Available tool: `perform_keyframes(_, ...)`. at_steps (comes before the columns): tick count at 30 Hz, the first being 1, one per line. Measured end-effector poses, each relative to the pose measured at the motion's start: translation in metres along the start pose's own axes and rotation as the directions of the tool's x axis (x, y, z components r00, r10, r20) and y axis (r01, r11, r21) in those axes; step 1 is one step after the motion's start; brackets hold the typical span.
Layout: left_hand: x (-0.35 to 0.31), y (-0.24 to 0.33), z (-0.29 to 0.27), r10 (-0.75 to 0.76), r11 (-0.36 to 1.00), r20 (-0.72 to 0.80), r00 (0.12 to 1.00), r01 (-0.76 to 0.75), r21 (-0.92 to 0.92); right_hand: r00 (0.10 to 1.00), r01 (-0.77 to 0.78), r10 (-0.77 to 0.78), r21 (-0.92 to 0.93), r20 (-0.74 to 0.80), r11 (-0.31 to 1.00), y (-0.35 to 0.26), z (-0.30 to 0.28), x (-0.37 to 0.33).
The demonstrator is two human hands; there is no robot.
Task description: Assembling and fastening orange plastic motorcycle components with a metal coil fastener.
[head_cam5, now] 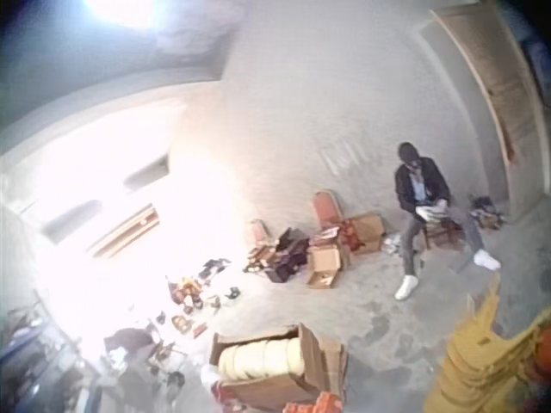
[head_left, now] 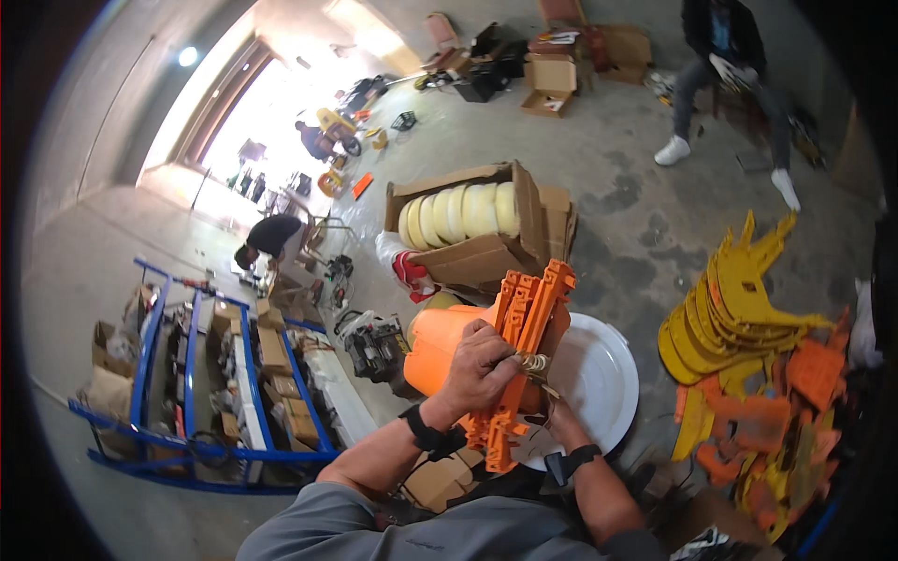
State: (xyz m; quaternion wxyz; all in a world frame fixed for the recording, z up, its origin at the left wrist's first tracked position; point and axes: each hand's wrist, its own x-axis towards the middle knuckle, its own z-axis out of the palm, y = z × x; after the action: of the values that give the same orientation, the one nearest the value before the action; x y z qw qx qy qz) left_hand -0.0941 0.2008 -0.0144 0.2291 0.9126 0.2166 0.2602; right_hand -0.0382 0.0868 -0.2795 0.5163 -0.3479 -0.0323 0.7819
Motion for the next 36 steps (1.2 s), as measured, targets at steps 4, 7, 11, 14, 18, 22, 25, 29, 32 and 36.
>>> perform_keyframes(4, -0.013, -0.009, -0.035, -0.095, 0.99, 0.022, 0.995, 0.097, -0.104, 0.998, 0.062, -0.061, -0.019, 0.012, 0.998, -0.002, 0.022, 0.007)
perform_keyframes(7, -0.014, -0.004, -0.056, -0.091, 0.976, -0.026, 0.995, 0.084, -0.203, 0.997, 0.068, -0.068, 0.011, 0.033, 0.998, -0.012, 0.04, 0.0)
perform_keyframes(11, 0.0, 0.015, -0.09, -0.016, 0.968, -0.083, 0.996, -0.005, -0.25, 0.964, 0.224, -0.218, -0.021, 0.152, 0.974, -0.032, 0.068, -0.009)
perform_keyframes(14, 0.016, 0.033, -0.123, -0.116, 0.967, -0.094, 0.989, 0.091, -0.239, 0.925, 0.376, -0.346, -0.249, 0.159, 0.892, -0.051, 0.087, -0.012)
perform_keyframes(18, 0.048, 0.052, -0.156, -0.166, 0.873, -0.123, 0.978, 0.087, -0.48, 0.869, 0.456, -0.482, -0.56, 0.113, 0.692, -0.094, 0.09, -0.048)
perform_keyframes(22, 0.079, 0.062, -0.184, 0.256, 0.936, -0.317, 0.913, -0.316, -0.152, 0.825, 0.477, -0.563, -0.478, -0.044, 0.737, -0.134, 0.091, -0.095)
perform_keyframes(25, 0.087, 0.062, -0.192, -0.18, 0.798, -0.276, 0.944, -0.024, -0.602, 0.786, 0.471, -0.612, -0.727, 0.089, 0.499, -0.148, 0.086, -0.118)
perform_keyframes(29, 0.091, 0.047, -0.189, -0.216, 0.681, -0.262, 0.941, -0.047, -0.73, 0.654, 0.489, -0.756, -0.769, 0.011, 0.411, -0.155, 0.063, -0.169)
perform_keyframes(32, 0.087, 0.029, -0.17, -0.244, 0.579, -0.314, 0.917, -0.122, -0.806, 0.629, 0.359, -0.761, -0.809, -0.158, 0.465, -0.159, 0.043, -0.197)
perform_keyframes(36, 0.064, 0.009, -0.145, -0.361, 0.242, -0.17, 0.917, -0.084, -0.967, 0.59, 0.453, -0.802, -0.783, -0.095, 0.426, -0.153, 0.024, -0.196)
